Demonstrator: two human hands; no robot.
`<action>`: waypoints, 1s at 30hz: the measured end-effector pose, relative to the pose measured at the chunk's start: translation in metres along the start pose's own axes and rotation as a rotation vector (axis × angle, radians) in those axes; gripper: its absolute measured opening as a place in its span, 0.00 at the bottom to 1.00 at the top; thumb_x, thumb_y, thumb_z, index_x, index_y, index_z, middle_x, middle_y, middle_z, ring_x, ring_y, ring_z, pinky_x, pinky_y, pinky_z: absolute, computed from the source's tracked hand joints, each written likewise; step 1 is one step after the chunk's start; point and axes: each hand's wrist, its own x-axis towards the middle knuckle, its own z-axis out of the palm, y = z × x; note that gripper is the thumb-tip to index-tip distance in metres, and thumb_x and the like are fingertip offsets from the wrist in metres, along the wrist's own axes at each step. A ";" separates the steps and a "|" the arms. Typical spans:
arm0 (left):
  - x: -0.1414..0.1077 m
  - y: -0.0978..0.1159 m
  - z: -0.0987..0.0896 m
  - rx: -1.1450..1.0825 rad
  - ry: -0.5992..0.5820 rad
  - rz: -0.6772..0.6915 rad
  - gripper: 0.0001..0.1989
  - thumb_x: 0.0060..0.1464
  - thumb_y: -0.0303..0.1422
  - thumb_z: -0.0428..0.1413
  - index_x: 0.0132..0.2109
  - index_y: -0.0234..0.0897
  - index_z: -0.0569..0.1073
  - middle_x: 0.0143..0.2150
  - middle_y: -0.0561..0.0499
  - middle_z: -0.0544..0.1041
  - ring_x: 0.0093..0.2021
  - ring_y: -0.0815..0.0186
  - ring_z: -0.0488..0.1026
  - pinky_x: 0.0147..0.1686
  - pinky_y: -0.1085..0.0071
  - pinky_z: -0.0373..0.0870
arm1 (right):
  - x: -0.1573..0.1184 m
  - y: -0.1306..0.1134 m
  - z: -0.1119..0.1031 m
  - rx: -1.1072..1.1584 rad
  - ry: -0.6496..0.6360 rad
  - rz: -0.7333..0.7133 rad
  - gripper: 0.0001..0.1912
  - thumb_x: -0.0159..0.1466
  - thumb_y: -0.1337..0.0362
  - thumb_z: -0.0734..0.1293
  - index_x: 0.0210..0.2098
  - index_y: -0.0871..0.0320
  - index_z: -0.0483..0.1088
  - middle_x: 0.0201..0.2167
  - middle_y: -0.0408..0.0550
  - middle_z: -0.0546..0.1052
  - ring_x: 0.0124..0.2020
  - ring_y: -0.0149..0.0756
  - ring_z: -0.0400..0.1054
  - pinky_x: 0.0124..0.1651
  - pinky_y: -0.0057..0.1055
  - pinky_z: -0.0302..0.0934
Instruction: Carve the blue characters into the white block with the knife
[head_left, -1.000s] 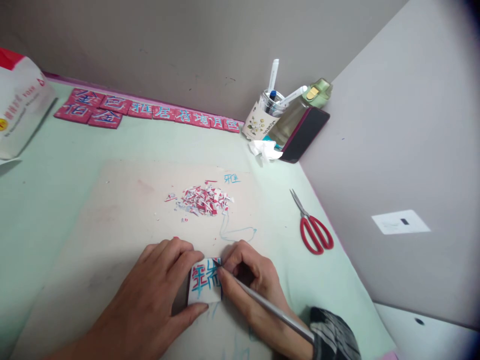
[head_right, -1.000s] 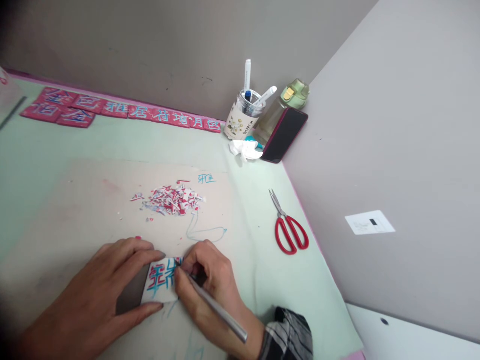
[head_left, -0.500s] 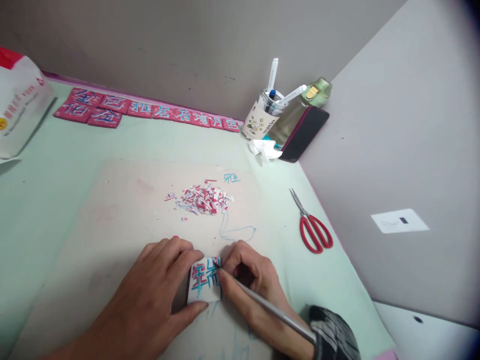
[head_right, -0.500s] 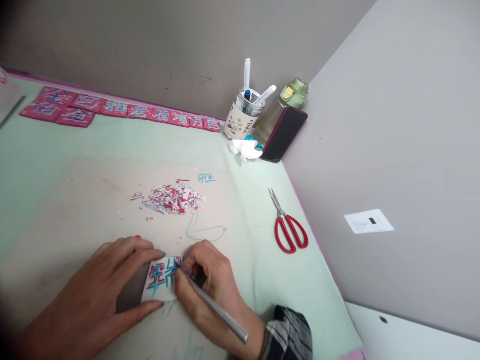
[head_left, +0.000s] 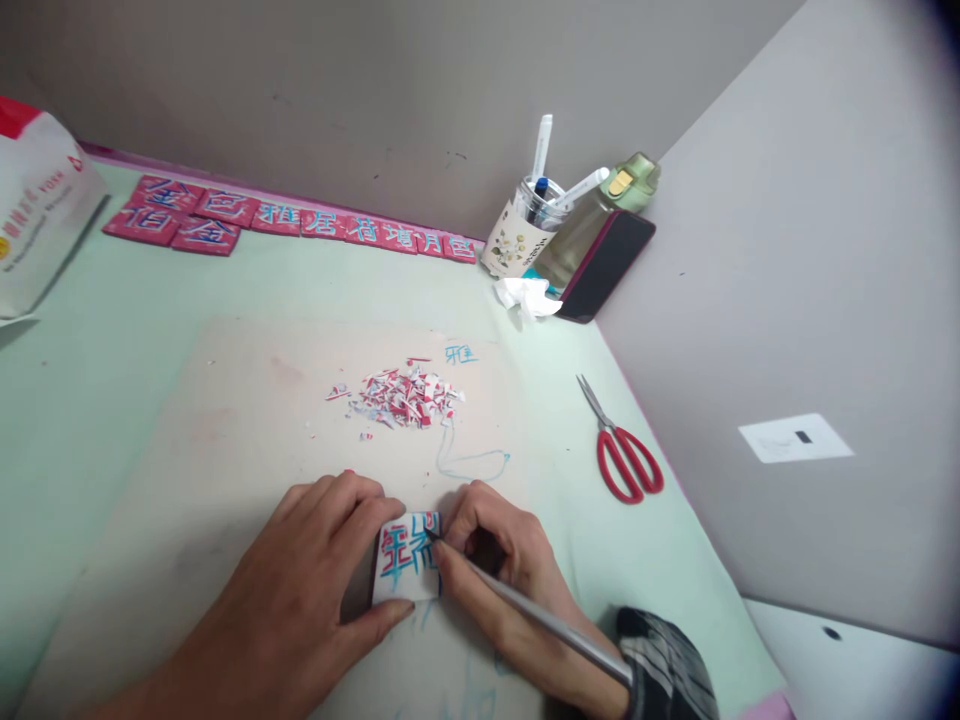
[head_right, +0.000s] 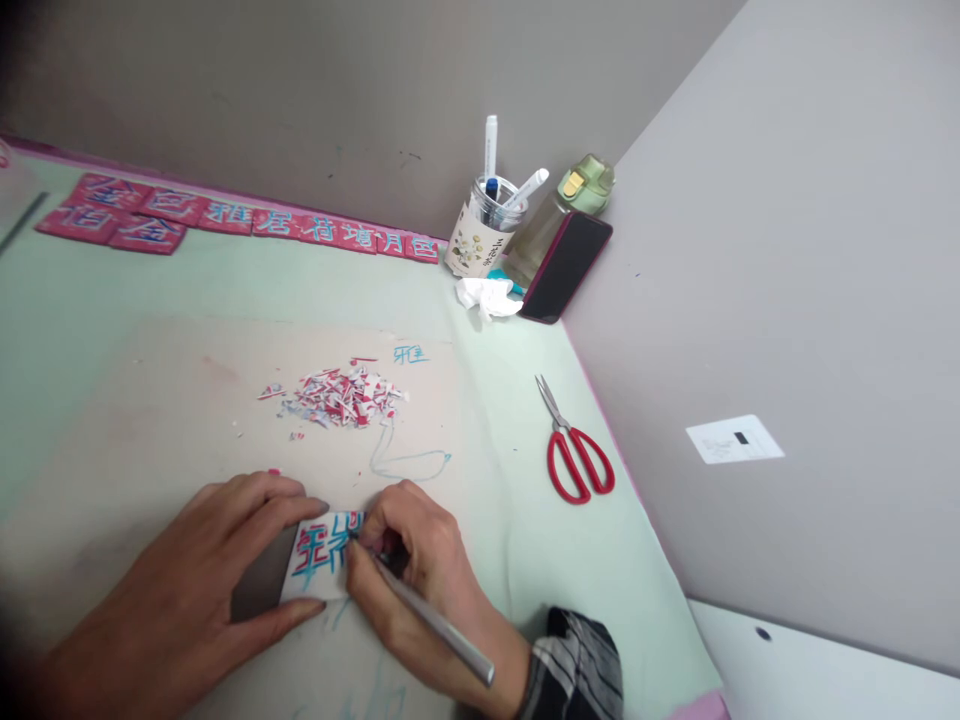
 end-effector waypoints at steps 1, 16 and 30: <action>0.000 0.000 0.000 0.002 -0.003 -0.006 0.28 0.52 0.33 0.68 0.57 0.44 0.65 0.52 0.50 0.73 0.51 0.53 0.72 0.44 0.60 0.68 | 0.000 0.000 0.000 0.002 0.000 0.001 0.10 0.66 0.67 0.65 0.29 0.54 0.61 0.29 0.42 0.67 0.30 0.33 0.59 0.33 0.32 0.55; -0.001 -0.003 0.000 -0.017 -0.023 -0.013 0.30 0.50 0.37 0.71 0.56 0.46 0.66 0.50 0.51 0.76 0.48 0.52 0.74 0.44 0.58 0.70 | -0.002 -0.001 0.006 0.069 0.064 0.080 0.11 0.65 0.66 0.66 0.27 0.54 0.61 0.26 0.40 0.66 0.28 0.32 0.58 0.31 0.30 0.53; 0.006 -0.004 -0.006 -0.018 -0.160 0.112 0.20 0.65 0.27 0.54 0.62 0.44 0.67 0.49 0.52 0.84 0.43 0.58 0.82 0.49 0.58 0.73 | -0.005 0.000 0.005 0.064 0.068 0.051 0.11 0.62 0.67 0.68 0.26 0.55 0.62 0.25 0.39 0.65 0.28 0.31 0.57 0.30 0.29 0.53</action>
